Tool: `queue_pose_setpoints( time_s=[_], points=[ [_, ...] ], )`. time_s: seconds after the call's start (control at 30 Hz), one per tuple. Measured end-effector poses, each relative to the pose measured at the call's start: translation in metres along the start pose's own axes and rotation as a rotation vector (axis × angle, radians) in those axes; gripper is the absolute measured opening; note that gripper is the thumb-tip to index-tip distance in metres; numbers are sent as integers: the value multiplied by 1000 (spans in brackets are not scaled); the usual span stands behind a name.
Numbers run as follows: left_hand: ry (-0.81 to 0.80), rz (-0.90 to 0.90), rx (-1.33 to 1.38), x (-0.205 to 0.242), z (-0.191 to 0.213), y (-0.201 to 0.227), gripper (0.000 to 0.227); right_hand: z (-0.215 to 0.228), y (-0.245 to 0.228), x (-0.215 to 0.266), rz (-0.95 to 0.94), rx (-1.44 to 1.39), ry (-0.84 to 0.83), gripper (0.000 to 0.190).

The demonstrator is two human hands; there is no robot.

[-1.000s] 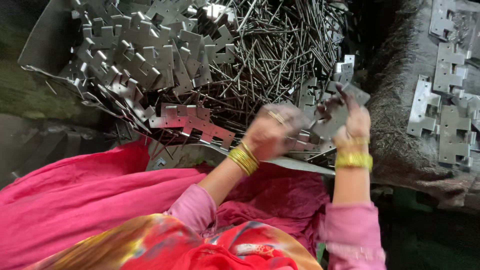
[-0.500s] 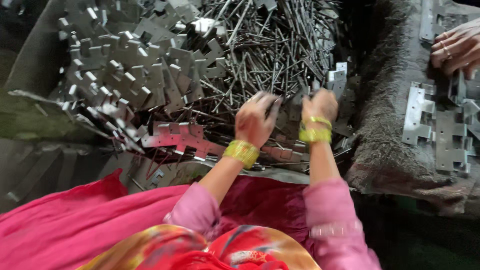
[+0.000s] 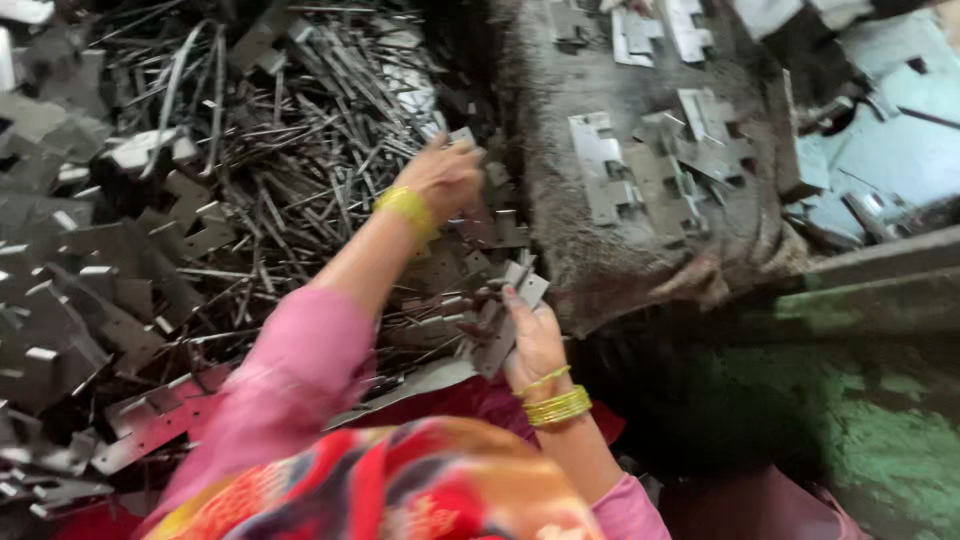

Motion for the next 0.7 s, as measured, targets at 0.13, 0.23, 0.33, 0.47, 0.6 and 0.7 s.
queue_pose_setpoints(
  time_s=[0.13, 0.23, 0.33, 0.47, 0.6, 0.7],
  points=[
    [236, 368, 251, 68, 92, -19, 17, 4, -2, -8, -39, -63, -32, 23],
    [211, 872, 524, 142, 117, -36, 24, 12, -6, -19, 207, 391, -1, 30],
    [518, 799, 593, 170, 172, -27, 21, 7, 11, -44, 106, 218, 12, 14],
    [210, 827, 636, 142, 162, 5, 46, -26, 22, -59, -15, 532, -167, 33],
    [-102, 773, 603, 106, 127, 40, 48, -67, 32, -33, -241, -14, -347, 59],
    [-32, 674, 485, 96, 112, 44, 61, -73, 30, -21, -241, -116, -369, 68]
  ],
)
Point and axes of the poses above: each hand's wrist, its own x-axis away from the middle knuckle, its own z-axis out of the back of the hand, y = z × x, the point moved 9 cm from there along -x, towards the middle knuckle, and after that the axes turned 10 degrees about y, right-handed, at the moved point
